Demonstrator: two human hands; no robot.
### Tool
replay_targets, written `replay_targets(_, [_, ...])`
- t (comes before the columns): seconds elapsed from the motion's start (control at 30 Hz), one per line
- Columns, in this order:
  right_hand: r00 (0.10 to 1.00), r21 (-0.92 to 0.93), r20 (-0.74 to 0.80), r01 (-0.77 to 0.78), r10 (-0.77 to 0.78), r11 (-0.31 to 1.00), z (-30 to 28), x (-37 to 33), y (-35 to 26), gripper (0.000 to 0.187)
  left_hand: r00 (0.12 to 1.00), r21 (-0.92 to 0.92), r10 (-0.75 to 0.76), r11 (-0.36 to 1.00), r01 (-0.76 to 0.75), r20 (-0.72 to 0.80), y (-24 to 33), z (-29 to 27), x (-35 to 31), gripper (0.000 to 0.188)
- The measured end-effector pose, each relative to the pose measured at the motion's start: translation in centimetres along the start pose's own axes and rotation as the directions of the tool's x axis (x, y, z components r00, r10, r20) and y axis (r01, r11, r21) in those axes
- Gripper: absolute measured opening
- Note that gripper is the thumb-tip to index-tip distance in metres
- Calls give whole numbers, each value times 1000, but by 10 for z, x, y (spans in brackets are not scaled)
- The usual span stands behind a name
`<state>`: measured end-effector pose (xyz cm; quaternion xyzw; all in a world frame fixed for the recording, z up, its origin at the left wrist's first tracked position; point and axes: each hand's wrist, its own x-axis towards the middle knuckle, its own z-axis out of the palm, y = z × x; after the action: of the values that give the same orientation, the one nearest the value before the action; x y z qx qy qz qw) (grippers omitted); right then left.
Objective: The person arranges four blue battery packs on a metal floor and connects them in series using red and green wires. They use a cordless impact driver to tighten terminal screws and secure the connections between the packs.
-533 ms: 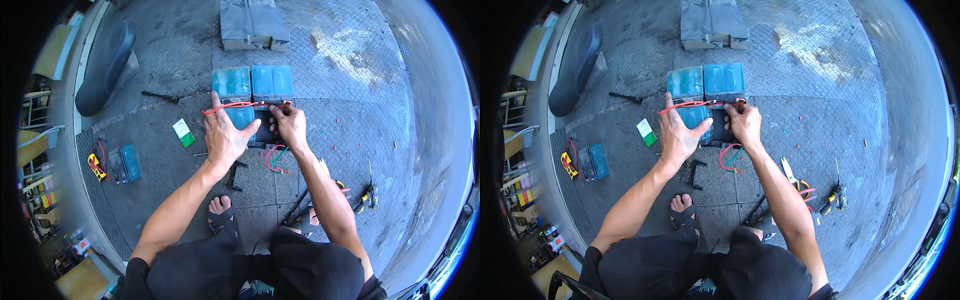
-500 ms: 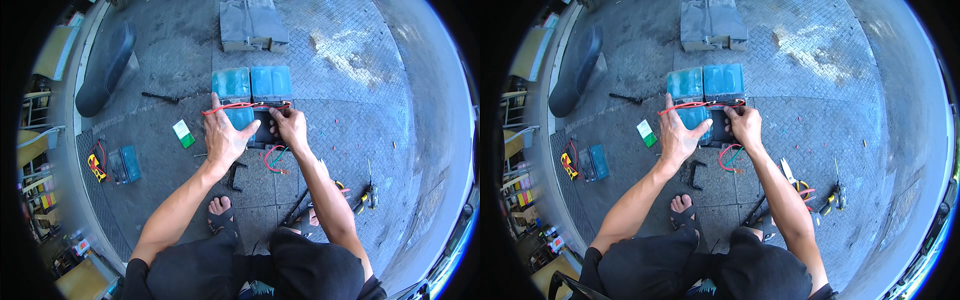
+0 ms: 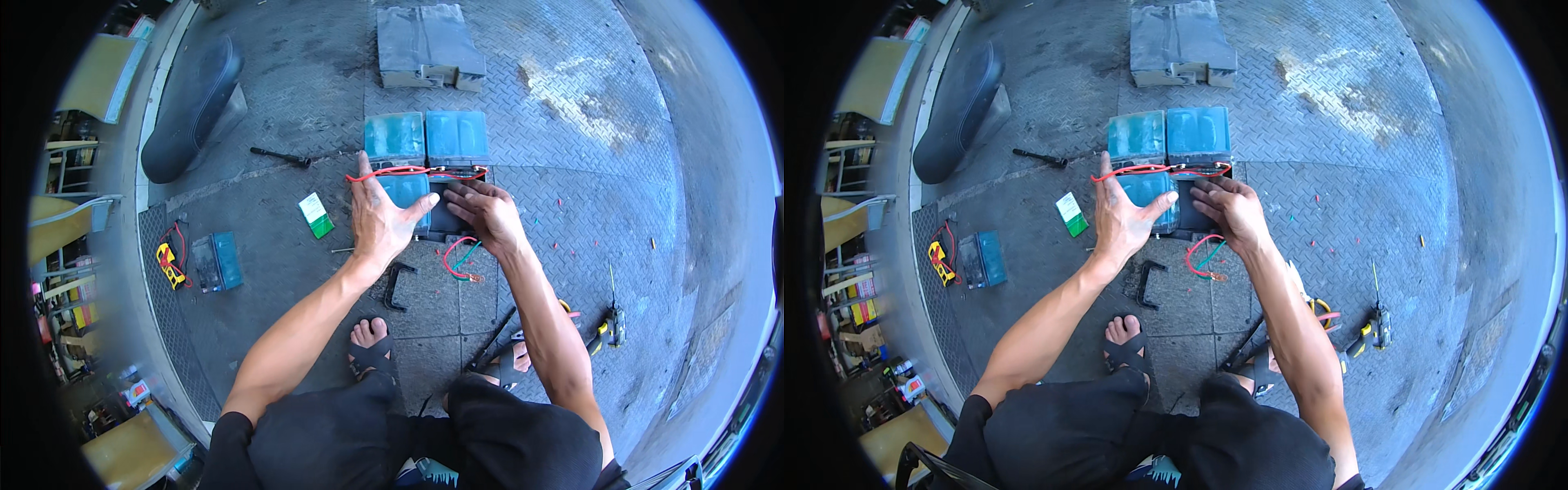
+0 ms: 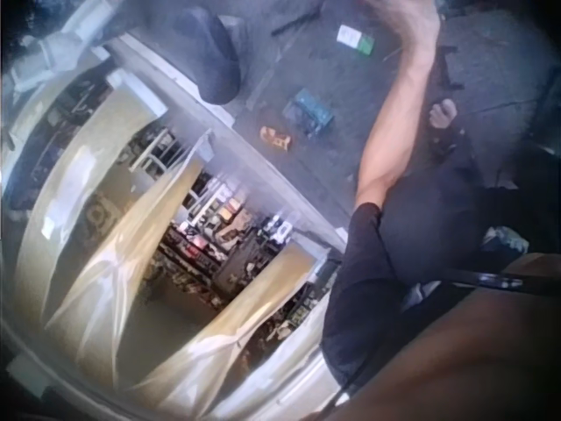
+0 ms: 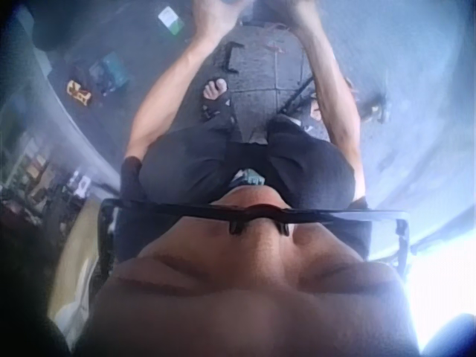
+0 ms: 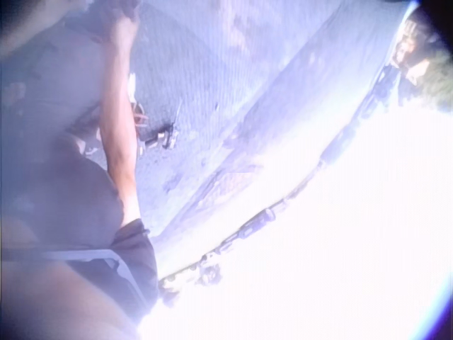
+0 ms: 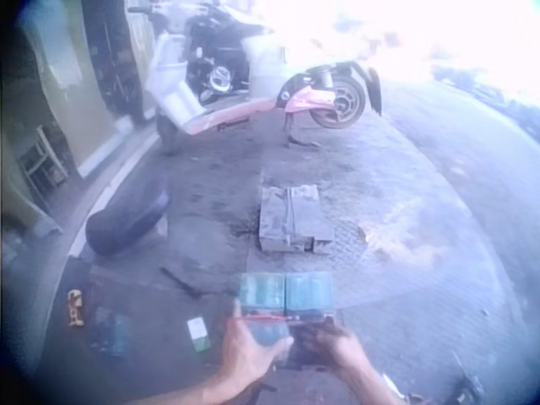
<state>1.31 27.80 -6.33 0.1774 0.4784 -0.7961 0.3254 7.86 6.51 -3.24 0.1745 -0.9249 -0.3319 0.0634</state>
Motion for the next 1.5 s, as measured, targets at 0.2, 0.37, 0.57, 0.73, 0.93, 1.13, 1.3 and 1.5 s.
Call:
replay_targets(0.2, [978,-492,-133,75,-160,867,-1,-1,19,62,990,-255,-96,960,119,102,-27,-9,-14,128])
replay_targets(0.37, [948,-650,-28,224,-317,726,0,9,26,65,992,-411,-95,903,121,84,-29,-6,-16,79])
replay_targets(0.57, [939,-532,-15,284,-344,798,7,3,34,72,953,-488,-298,824,287,58,-20,7,-13,81])
replay_targets(0.73, [957,-760,11,198,-291,620,21,-23,23,91,886,-507,-437,735,450,153,-20,7,-8,105])
replay_targets(0.93, [904,-882,368,413,-216,225,41,-51,-7,81,891,-584,-385,676,450,241,-19,-2,-1,100])
replay_targets(1.13, [911,-873,371,408,-180,267,58,-46,-18,74,948,-473,-254,822,316,191,-36,-24,14,52])
replay_targets(1.3, [933,-891,233,318,-276,324,69,-42,-10,59,895,-657,-286,608,446,342,-46,-37,12,36])
replay_targets(1.5, [750,-861,453,508,-483,-19,84,-23,-23,35,935,-797,-180,488,355,306,-67,-29,17,44])
